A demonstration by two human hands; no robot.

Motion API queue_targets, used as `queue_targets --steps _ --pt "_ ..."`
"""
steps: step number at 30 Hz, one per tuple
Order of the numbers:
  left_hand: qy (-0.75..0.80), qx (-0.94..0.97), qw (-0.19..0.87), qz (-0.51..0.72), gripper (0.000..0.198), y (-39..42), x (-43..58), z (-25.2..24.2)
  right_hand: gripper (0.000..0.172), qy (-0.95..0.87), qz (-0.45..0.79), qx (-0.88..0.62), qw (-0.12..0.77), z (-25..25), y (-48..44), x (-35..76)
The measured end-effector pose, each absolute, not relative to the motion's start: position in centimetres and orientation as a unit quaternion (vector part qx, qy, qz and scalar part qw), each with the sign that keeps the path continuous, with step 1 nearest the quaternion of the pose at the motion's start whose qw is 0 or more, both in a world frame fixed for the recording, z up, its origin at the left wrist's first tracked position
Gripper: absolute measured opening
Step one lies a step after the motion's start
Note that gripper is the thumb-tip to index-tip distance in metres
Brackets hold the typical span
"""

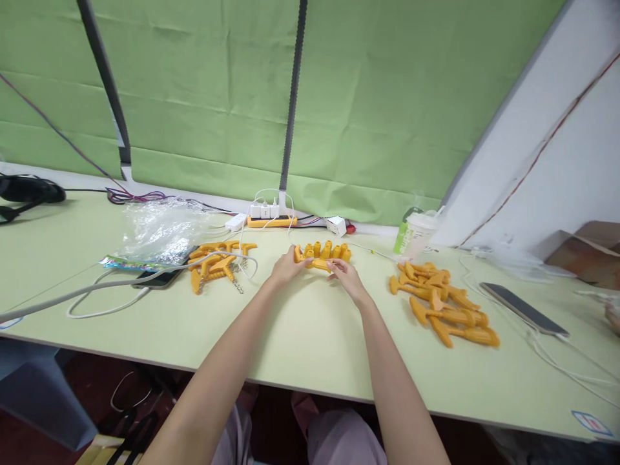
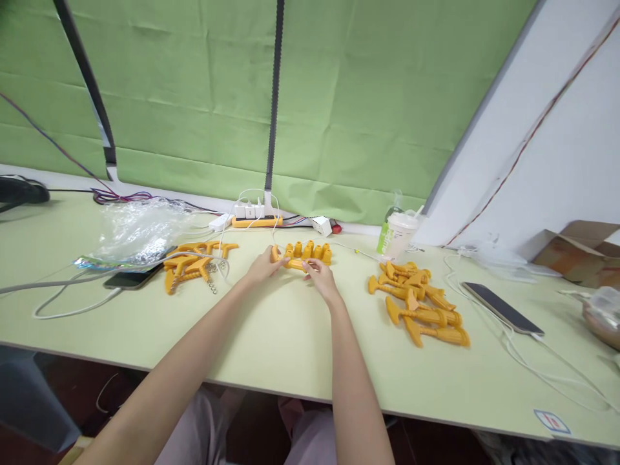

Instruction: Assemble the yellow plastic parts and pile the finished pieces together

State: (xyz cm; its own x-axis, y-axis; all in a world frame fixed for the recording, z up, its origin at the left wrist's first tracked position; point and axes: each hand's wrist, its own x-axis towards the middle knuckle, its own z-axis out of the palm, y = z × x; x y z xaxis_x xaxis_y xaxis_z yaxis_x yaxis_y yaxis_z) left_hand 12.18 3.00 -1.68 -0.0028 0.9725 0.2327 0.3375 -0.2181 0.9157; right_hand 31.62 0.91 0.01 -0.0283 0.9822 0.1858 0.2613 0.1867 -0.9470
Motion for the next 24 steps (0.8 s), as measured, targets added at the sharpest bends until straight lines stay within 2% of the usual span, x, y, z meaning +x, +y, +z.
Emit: queue_targets --steps 5,7,10,13,15,17,21,24 --pt "0.512 0.612 0.374 0.473 0.054 3.4 11.9 -1.4 0.033 -0.558 0.418 -0.502 0.511 0.7 0.6 31.5" --pt "0.521 0.602 0.355 0.491 0.051 3.5 11.4 -1.1 0.031 -0.522 0.431 -0.495 0.545 1.3 0.3 32.1" --pt "0.577 0.597 0.249 0.499 0.044 3.6 10.2 -0.5 0.035 -0.486 0.409 -0.49 0.597 2.0 -0.5 35.2" --pt "0.67 0.595 0.094 0.434 0.033 3.6 8.7 -0.3 0.041 -0.444 0.327 -0.562 0.617 2.4 -1.7 41.2" --pt "0.727 0.573 0.019 0.379 0.031 3.6 7.5 -0.6 0.041 -0.371 0.244 -0.654 0.613 2.7 -2.8 45.9" --pt "0.772 0.537 -0.011 0.339 0.034 3.5 6.4 -1.0 0.044 -0.283 0.161 -0.751 0.575 3.0 -4.0 50.2" --pt "0.84 0.49 -0.02 0.233 0.039 3.3 4.7 -1.7 0.034 -0.248 0.064 -0.817 0.516 3.9 -5.5 55.8" --pt "0.844 0.496 -0.013 0.202 0.039 2.9 4.2 -1.6 0.034 -0.266 0.024 -0.838 0.476 4.1 -5.4 57.2"
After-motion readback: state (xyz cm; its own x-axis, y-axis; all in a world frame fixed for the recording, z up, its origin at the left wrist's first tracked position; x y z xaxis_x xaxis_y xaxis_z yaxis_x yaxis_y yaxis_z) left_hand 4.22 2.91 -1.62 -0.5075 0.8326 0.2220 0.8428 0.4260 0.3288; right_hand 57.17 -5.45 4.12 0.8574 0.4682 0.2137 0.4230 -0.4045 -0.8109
